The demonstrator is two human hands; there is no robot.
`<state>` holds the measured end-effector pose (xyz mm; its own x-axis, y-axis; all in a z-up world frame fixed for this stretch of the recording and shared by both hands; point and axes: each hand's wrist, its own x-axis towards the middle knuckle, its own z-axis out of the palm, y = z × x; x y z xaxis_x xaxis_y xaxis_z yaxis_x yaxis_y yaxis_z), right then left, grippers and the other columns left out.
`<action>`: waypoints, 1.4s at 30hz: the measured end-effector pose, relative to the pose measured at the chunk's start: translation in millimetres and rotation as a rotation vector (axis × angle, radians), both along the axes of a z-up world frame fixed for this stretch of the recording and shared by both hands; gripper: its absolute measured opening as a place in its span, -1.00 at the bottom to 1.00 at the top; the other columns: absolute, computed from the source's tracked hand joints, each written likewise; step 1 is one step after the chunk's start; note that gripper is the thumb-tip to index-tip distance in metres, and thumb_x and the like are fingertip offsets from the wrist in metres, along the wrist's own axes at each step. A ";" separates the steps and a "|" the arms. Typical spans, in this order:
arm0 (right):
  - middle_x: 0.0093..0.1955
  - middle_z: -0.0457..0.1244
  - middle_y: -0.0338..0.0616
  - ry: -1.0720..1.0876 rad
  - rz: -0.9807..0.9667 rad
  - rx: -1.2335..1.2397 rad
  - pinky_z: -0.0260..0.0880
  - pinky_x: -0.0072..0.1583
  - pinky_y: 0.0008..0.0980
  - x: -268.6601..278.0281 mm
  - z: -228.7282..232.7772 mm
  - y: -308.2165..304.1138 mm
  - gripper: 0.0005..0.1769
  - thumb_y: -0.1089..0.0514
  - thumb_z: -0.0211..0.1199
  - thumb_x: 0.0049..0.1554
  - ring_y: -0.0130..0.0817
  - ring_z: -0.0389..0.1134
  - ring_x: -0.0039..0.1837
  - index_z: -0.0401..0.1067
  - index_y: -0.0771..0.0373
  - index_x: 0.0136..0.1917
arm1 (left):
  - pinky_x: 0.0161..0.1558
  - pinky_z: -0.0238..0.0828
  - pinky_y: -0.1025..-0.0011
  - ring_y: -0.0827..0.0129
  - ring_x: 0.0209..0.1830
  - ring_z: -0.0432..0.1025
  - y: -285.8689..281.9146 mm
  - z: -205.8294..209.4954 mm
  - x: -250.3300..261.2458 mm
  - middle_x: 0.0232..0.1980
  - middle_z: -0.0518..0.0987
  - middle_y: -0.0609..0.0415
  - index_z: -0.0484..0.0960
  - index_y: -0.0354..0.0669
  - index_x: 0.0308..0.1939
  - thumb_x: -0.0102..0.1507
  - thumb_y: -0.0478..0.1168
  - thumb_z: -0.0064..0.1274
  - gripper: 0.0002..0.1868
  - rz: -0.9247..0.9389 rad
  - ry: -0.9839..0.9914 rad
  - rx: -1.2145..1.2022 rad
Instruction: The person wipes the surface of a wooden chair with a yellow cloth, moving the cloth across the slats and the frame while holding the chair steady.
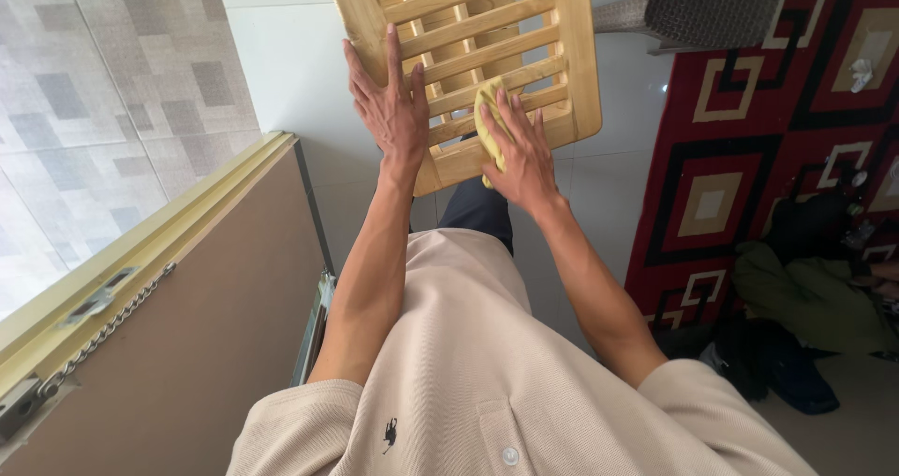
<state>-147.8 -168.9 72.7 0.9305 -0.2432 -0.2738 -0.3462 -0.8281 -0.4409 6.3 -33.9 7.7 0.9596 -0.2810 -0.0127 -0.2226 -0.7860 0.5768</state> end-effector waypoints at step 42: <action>0.42 0.21 0.02 -0.337 0.072 -0.140 -0.26 0.52 0.34 223.6 -74.5 -106.5 -0.51 -0.03 0.21 0.38 0.04 0.16 0.48 0.25 0.20 0.47 | 0.60 -0.53 -0.18 -0.10 0.71 -0.30 -57.3 15.6 -2.3 0.69 -0.18 -0.28 -0.01 0.18 0.67 0.47 0.06 -0.14 -0.29 -0.256 0.031 0.230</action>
<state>75.8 -275.4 -1.8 0.9789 -0.1873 0.0821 -0.1396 -0.9053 -0.4013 4.0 -91.2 23.3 0.8567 -0.4987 -0.1317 -0.4141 -0.8173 0.4007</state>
